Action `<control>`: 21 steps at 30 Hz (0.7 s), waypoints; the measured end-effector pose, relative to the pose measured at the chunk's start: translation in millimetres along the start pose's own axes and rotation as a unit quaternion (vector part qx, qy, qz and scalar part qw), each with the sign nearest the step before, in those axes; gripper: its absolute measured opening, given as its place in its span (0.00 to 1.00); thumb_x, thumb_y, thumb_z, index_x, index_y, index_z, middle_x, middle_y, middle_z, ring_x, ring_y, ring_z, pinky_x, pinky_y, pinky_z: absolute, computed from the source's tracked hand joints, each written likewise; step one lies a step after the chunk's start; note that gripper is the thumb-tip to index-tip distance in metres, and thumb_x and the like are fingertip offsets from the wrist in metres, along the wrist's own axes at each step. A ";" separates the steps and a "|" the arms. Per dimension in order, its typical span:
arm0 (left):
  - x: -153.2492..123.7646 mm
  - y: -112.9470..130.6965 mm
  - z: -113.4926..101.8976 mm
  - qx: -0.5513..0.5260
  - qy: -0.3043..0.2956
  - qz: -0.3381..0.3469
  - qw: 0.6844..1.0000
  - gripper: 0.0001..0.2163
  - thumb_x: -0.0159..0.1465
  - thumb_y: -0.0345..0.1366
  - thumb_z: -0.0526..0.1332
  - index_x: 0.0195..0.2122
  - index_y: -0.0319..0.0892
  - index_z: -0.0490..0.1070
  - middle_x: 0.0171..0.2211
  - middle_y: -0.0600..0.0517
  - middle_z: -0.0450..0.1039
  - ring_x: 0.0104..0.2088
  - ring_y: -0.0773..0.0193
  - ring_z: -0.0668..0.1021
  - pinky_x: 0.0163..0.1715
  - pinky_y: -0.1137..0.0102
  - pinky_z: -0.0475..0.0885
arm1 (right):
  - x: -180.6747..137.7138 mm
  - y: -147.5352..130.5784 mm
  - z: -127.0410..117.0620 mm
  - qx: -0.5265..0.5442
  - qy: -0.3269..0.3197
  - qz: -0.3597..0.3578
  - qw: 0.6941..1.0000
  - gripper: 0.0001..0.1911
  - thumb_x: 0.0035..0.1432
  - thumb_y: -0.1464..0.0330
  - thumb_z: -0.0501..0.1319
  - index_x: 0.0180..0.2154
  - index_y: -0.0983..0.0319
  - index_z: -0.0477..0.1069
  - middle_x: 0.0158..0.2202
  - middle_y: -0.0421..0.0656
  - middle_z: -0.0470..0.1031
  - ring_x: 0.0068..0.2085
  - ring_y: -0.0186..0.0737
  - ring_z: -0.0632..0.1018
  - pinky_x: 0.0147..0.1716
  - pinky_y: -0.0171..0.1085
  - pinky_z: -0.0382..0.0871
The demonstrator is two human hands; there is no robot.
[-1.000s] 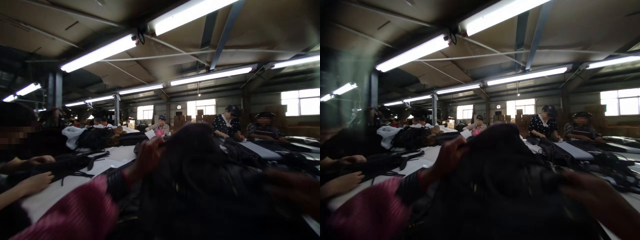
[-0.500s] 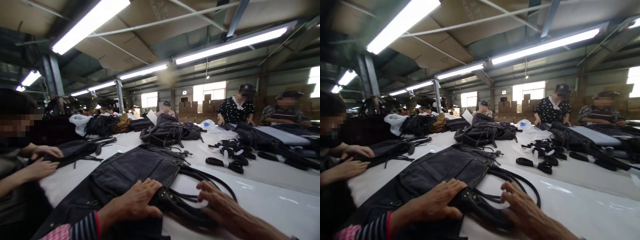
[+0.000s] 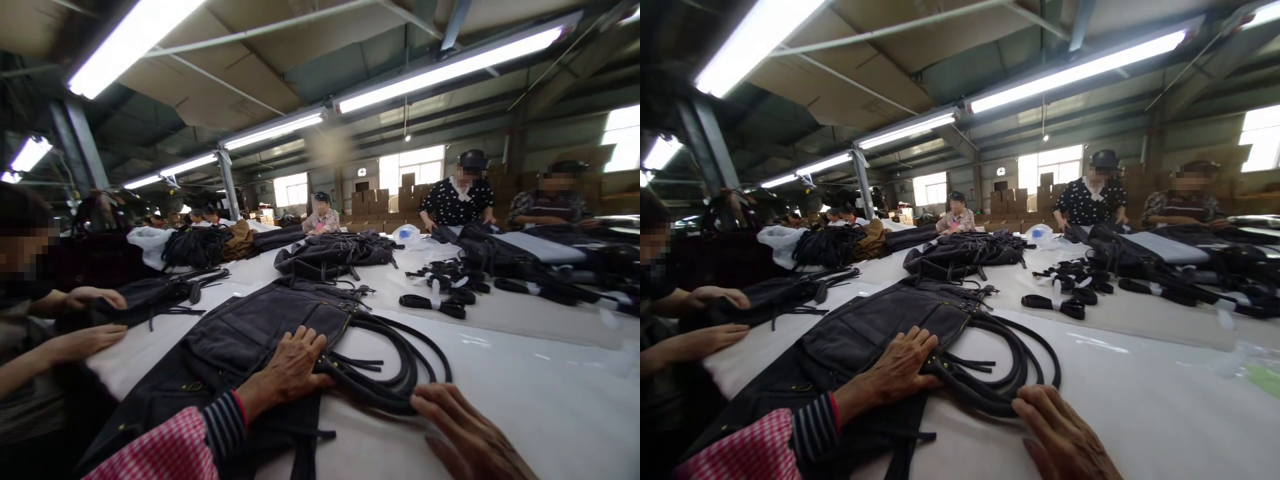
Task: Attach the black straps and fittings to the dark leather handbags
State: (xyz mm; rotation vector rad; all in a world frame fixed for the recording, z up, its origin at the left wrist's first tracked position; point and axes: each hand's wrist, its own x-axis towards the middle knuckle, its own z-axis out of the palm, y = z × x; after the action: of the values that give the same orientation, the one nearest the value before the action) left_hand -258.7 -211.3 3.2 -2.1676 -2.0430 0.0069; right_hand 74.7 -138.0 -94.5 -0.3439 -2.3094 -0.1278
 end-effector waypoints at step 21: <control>89.5 14.9 -118.0 -0.445 0.242 -0.133 0.852 0.27 0.64 0.65 0.50 0.23 0.46 0.54 0.17 0.59 0.56 0.20 0.69 0.63 0.24 0.72 0.62 | 17.4 19.0 2.1 0.354 0.039 0.447 0.820 0.09 0.57 0.63 0.58 0.33 0.60 0.75 0.22 0.38 0.71 0.24 0.38 0.74 0.25 0.36 0.67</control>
State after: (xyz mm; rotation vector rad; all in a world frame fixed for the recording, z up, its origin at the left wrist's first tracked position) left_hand -224.6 -136.9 127.5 -1.8776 -2.1979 -1.6282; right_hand 67.2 -115.8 -83.5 -0.9424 -1.7188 1.1256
